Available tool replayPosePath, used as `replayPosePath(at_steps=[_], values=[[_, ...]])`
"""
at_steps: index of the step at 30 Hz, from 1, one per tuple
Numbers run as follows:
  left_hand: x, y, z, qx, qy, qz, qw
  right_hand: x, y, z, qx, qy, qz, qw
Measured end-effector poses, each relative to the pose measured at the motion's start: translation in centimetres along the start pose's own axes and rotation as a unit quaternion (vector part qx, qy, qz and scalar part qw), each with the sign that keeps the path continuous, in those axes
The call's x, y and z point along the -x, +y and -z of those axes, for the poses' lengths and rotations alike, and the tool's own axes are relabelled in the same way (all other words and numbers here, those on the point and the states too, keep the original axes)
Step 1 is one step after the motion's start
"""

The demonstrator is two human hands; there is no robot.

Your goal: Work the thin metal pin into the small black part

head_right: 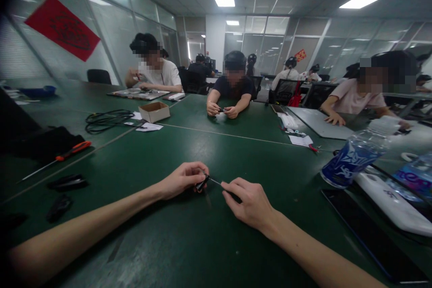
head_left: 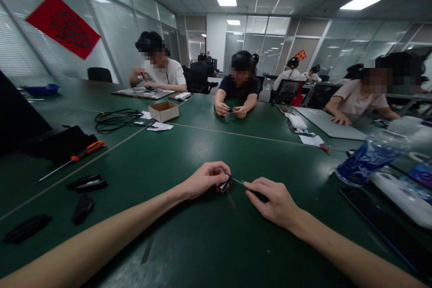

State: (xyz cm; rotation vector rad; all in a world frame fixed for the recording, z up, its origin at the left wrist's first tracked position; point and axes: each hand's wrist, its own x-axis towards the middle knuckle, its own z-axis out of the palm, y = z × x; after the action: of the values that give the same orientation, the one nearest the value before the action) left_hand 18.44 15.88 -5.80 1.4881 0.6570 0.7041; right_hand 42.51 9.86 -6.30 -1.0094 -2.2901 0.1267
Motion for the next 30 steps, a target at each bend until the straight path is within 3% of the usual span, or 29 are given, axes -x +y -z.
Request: replayPosePath(at_steps=[10, 24, 30], values=[[0.1, 0.4, -0.4, -0.051, -0.017, 0.016, 0.998, 0.5, 0.1, 0.3, 0.022, 0.013, 0.028, 0.999], [0.3, 0.5, -0.2, -0.032, -0.040, 0.020, 0.998, 0.4, -0.3, 0.5, 0.026, 0.009, 0.059, 0.998], [0.1, 0.2, -0.4, 0.019, -0.031, 0.027, 0.999, 0.0, -1.4, 0.8, 0.055, -0.062, 0.147, 0.986]])
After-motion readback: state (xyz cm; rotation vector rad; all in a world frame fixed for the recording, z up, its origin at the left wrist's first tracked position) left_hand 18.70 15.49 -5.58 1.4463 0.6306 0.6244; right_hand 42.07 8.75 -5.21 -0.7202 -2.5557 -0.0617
